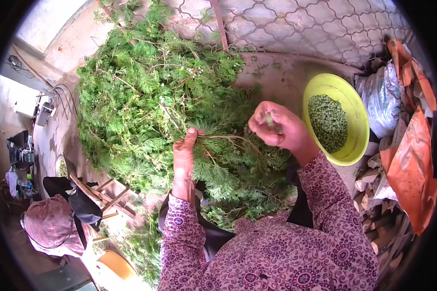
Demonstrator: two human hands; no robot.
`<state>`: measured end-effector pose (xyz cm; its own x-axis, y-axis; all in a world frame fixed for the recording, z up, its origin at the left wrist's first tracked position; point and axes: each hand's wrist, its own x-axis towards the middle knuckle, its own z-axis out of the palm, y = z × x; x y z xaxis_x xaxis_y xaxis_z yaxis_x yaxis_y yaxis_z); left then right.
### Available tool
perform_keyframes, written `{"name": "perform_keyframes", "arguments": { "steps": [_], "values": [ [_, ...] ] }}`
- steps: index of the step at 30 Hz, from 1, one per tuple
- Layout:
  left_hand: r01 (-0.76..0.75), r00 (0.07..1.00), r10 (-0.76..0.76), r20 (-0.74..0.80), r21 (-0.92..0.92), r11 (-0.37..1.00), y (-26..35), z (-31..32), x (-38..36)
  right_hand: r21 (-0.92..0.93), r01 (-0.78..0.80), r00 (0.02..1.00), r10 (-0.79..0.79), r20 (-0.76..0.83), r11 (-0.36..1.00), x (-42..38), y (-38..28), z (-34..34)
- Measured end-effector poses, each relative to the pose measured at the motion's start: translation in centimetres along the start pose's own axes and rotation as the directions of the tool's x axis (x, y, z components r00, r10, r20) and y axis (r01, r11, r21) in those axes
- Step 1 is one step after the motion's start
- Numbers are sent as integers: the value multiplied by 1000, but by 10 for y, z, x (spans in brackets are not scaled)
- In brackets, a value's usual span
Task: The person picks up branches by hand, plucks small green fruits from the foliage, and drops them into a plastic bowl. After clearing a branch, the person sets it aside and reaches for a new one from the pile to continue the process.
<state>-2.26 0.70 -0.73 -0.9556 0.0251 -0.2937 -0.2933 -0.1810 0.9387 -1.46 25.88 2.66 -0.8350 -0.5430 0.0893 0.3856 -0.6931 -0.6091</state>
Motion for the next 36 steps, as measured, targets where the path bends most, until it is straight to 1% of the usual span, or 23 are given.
{"name": "perform_keyframes", "arguments": {
  "steps": [2,4,6,7,8,9,10,12,13,14,16,18,20,21,22,23,24,25,27,29,33,34,36],
  "values": [
    [-3,1000,2,-25,-51,999,0,0,1,43,3,997,0,-73,999,-4,0,-5],
    [14,999,-17,-37,-87,996,7,5,-2,-157,-47,972,9,-236,987,-6,-1,-6],
    [20,994,-36,-100,-152,988,4,0,2,-220,-96,954,26,-298,971,-7,-1,-2],
    [28,994,-46,-104,-171,985,6,-1,1,-544,-156,932,-59,-357,825,-5,1,4],
    [26,994,-44,-103,-171,985,5,-2,2,-789,-228,911,-160,-380,571,-4,2,8],
    [-1,994,-21,-109,-196,981,3,-4,4,-867,-137,935,-226,-273,478,-3,16,-14],
    [-29,993,3,-117,-221,975,2,-5,5,-868,-137,936,-226,-271,477,-3,17,-12],
    [-16,994,-11,-112,-241,970,7,-2,2,-944,-239,949,-149,-276,229,-5,21,-8],
    [-1,994,-28,-106,-258,966,9,0,0,-972,-183,964,-168,-207,147,-4,26,-11],
    [-1,994,-28,-109,-260,966,10,1,-1,-972,-182,965,-165,-205,147,-3,30,-13],
    [-2,989,-41,-145,-283,959,11,3,-1,-993,-109,990,-99,-104,-50,0,38,-17],
    [6,989,-43,-144,-249,969,10,4,-2,-996,-84,992,-94,-80,-40,3,42,-17],
    [-38,992,-28,-123,-501,865,10,7,-5,-958,-230,973,46,-225,171,6,38,-8],
    [-19,993,77,91,-516,856,3,-1,-3,-958,-230,973,47,-225,171,8,37,-9],
    [-18,993,76,91,-517,856,-7,-2,-2,-915,-269,963,86,-255,300,9,37,-10],
    [86,976,38,214,-540,837,-19,2,-2,-853,-308,951,130,-280,422,11,37,-11],
    [191,942,5,335,-551,813,-28,7,-4,-852,-311,950,132,-282,421,12,35,-10],
    [192,943,4,334,-554,810,-34,16,-9,-777,-389,921,191,-340,494,12,32,-7],
    [67,874,13,485,-147,987,-41,32,-17,-686,-466,884,255,-392,559,12,35,-9],
    [73,867,-4,499,-118,990,-34,34,-21,-515,-446,893,332,-303,732,12,48,-20],
    [96,872,-61,486,-48,994,-30,37,-22,-519,-414,908,383,-172,748,13,56,-12],
    [134,862,-116,494,-2,991,-29,36,-21,-519,-414,908,382,-173,748,10,59,-11],
    [158,882,-143,449,5,987,-30,34,-20,-304,-429,895,356,-268,851,8,61,-4]
  ]
}}
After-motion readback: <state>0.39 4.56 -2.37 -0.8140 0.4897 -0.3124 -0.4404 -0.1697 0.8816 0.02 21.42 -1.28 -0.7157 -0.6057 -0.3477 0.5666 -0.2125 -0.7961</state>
